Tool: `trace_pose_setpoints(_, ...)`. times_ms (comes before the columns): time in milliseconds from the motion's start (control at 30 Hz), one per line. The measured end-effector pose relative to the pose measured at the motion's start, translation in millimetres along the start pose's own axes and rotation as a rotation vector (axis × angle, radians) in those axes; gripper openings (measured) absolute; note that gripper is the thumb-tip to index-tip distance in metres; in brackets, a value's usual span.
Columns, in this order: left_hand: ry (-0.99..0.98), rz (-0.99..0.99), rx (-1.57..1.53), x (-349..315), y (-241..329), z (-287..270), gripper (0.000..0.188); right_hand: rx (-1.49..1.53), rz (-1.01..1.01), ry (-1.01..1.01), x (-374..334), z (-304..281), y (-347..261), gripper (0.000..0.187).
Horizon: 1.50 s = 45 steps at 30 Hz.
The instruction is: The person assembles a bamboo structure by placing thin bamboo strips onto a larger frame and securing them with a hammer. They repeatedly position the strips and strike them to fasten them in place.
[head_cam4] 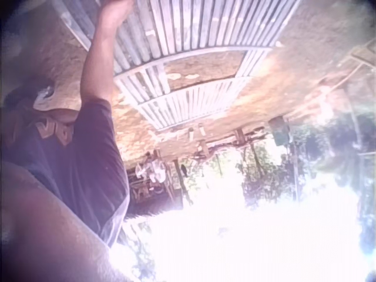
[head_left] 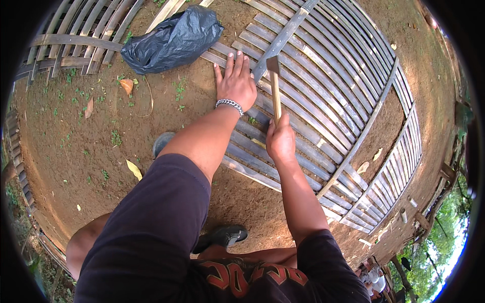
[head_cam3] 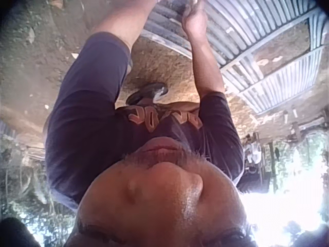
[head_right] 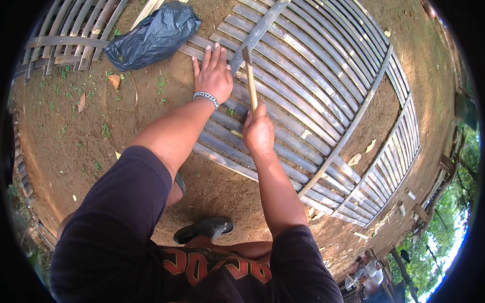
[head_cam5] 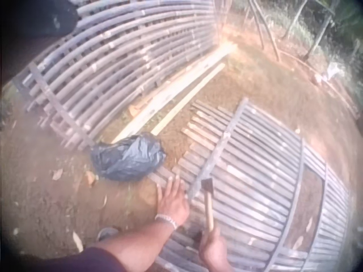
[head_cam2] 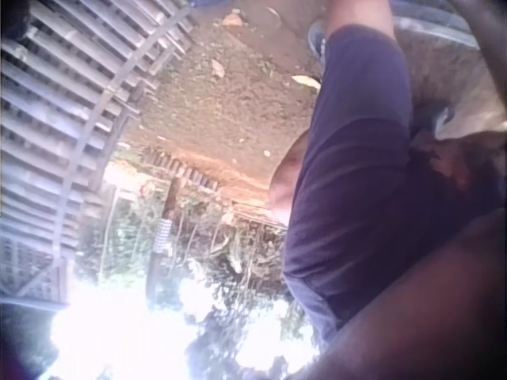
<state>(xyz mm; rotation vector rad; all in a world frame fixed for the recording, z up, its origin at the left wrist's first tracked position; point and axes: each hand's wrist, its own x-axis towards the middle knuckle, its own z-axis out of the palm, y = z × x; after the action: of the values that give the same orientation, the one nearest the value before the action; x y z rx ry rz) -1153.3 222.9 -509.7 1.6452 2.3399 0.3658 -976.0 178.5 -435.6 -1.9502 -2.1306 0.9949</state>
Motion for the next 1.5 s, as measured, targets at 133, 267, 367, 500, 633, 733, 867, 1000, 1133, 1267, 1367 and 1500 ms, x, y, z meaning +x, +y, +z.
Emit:
trace_pose_setpoints(133, 0.024, 0.013, -0.006, 0, 1, 2, 0.061, 0.279, -0.195, 0.357, -7, 2, 7, 0.048)
trace_pose_setpoints(267, 0.009, 0.011, -0.01, -1, 1, 0, 0.06, 0.217, -0.267, 0.305, -9, 4, 7, 0.034)
trace_pose_setpoints(367, 0.01, -0.001, -0.019, 1, 0, 0, 0.06, 0.028, -0.098, 0.016, 6, -3, 3, 0.036)
trace_pose_setpoints(500, 0.044, 0.012, -0.002, -4, -5, 5, 0.06, 0.318, -0.23, 0.282, 1, -12, -13, 0.035)
trace_pose_setpoints(633, 0.015, 0.005, -0.036, -3, 2, 0, 0.06, 0.276, -0.221, 0.279, -3, -3, 3, 0.033)
trace_pose_setpoints(733, 0.01, 0.004, -0.037, -1, 3, 1, 0.06, -0.072, -0.081, -0.019, 10, 0, 24, 0.033)
trace_pose_setpoints(867, 0.028, -0.002, -0.047, -2, -3, 1, 0.06, 0.207, -0.13, 0.171, 4, -17, -4, 0.032)
trace_pose_setpoints(1000, 0.028, 0.005, -0.05, -4, -1, 2, 0.06, 0.381, -0.219, 0.33, -1, -6, -3, 0.033)
trace_pose_setpoints(1133, 0.013, 0.001, -0.049, -2, 1, 0, 0.06, -0.035, -0.056, -0.019, 4, 8, 26, 0.03)
trace_pose_setpoints(1267, 0.034, 0.007, -0.048, -1, 0, 0, 0.06, 0.226, -0.101, 0.17, -9, 0, 32, 0.026)
trace_pose_setpoints(1367, 0.073, 0.011, -0.035, -3, -1, -3, 0.058, 0.888, 0.176, 0.155, -19, 8, 34, 0.024)
trace_pose_setpoints(1500, 0.279, 0.129, -0.264, -17, -17, -16, 0.05, 1.062, 0.216, 0.305, -17, 40, 51, 0.023)
